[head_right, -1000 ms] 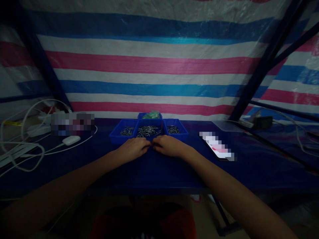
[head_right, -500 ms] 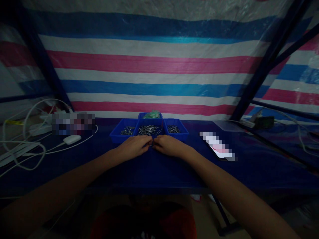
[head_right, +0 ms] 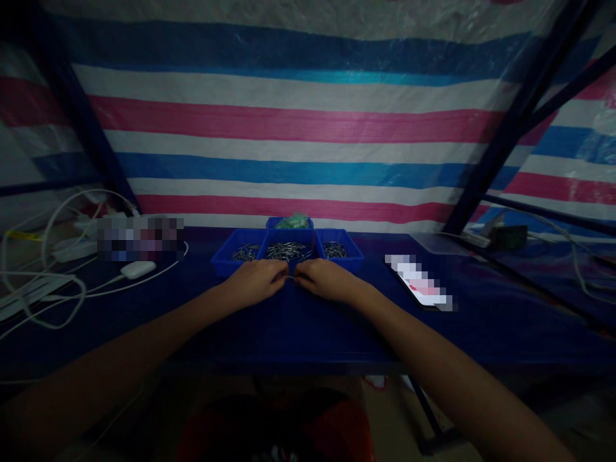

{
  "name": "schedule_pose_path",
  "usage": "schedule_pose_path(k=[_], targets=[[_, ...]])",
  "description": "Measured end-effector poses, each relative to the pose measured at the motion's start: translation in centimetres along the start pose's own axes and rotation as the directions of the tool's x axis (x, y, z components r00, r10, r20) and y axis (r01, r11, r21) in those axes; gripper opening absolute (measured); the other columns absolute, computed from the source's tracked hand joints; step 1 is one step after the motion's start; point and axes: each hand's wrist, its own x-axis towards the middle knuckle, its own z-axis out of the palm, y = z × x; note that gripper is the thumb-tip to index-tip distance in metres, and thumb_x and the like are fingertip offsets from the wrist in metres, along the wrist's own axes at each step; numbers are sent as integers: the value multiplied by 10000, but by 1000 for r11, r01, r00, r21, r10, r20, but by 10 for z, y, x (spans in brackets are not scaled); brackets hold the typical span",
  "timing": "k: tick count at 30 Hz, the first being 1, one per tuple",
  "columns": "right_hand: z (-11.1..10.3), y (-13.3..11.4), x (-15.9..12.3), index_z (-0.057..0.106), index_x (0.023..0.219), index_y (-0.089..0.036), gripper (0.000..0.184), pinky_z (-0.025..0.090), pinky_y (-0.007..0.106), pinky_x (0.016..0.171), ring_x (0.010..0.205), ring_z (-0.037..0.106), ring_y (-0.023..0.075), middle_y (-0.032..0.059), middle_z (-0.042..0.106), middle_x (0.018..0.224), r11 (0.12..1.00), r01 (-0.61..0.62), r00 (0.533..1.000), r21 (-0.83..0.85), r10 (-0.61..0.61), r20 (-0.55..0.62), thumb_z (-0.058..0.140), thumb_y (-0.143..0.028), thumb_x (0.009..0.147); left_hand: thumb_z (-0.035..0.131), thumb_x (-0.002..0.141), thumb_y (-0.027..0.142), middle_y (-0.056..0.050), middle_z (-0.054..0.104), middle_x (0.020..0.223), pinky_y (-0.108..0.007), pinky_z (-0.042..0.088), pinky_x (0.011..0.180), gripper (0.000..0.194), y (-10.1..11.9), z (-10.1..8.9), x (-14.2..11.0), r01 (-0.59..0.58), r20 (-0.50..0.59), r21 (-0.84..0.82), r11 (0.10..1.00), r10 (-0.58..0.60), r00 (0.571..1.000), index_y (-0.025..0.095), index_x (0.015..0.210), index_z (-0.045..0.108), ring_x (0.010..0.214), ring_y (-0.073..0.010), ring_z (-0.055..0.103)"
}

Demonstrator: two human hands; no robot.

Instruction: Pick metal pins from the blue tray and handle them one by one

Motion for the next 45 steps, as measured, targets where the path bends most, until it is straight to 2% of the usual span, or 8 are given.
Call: schedule_pose_path(k=[5, 11, 17, 23, 28, 36, 39, 45], targets=[[1, -2, 0, 550, 892, -131, 166, 386, 256, 677, 757, 556, 147, 74, 611, 845, 999, 28, 1000, 43, -28, 2, 406, -186, 829, 389, 834, 269, -28, 563, 842, -246, 389, 587, 149, 5, -1, 1, -111, -56, -37, 993, 109, 992, 173, 837, 503, 724, -141, 530], [-1, -4, 0, 564, 884, -136, 186, 384, 257, 658, 726, 561, 144, 67, 620, 819, 997, 14, 1000, 74, -14, 1, 393, -193, 837, 387, 849, 242, -26, 548, 866, -240, 400, 668, 135, 3, 0, 2, -158, -61, -59, 986, 155, 986, 174, 875, 500, 807, -137, 515], [-2, -1, 0, 580, 868, -136, 203, 380, 259, 639, 693, 553, 141, 67, 618, 797, 993, -2, 1000, 117, -2, 29, 397, -220, 842, 379, 834, 215, -41, 558, 869, -257, 402, 669, 136, 3, 0, 2, -112, -30, -33, 993, 111, 993, 167, 879, 498, 834, -158, 513], [-3, 1, -1, 565, 848, -143, 212, 349, 228, 535, 567, 484, 101, 2, 549, 658, 976, -20, 1000, 218, 15, 25, 412, -290, 845, 368, 831, 265, -56, 568, 765, -264, 382, 553, 196, 4, -4, 1, -28, 28, 13, 1000, 27, 999, 165, 879, 529, 674, -166, 540], [-3, 1, -1, 548, 785, -141, 211, 315, 214, 495, 525, 428, 81, -24, 493, 605, 959, -73, 997, 274, 66, 34, 412, -292, 842, 385, 835, 281, -56, 567, 791, -254, 383, 559, 185, 4, -2, 1, -55, 29, 3, 998, 55, 998, 166, 885, 521, 704, -166, 544], [-5, 1, -1, 528, 768, -151, 139, 329, 213, 516, 529, 435, 79, -28, 487, 612, 951, -39, 999, 307, 34, 20, 414, -210, 822, 427, 822, 293, -54, 577, 829, -240, 377, 578, 227, 4, 1, 1, -75, -12, -66, 995, 74, 997, 155, 1002, 440, 734, -158, 550], [-8, 4, -2, 536, 763, -149, 146, 330, 214, 513, 532, 446, 84, -18, 505, 614, 961, -57, 998, 269, 57, 7, 420, -218, 818, 425, 818, 318, -53, 582, 823, -244, 374, 587, 212, 2, 2, 2, -71, -11, -98, 993, 70, 997, 155, 944, 476, 730, -152, 546], [-10, 8, -3, 549, 791, -148, 133, 326, 209, 520, 539, 454, 83, -18, 523, 620, 972, -51, 999, 230, 54, -7, 430, -206, 807, 388, 825, 258, -31, 583, 730, -223, 358, 549, 165, -4, 6, 4, -49, 28, -166, 985, 54, 998, 161, 790, 518, 653, -120, 534]])
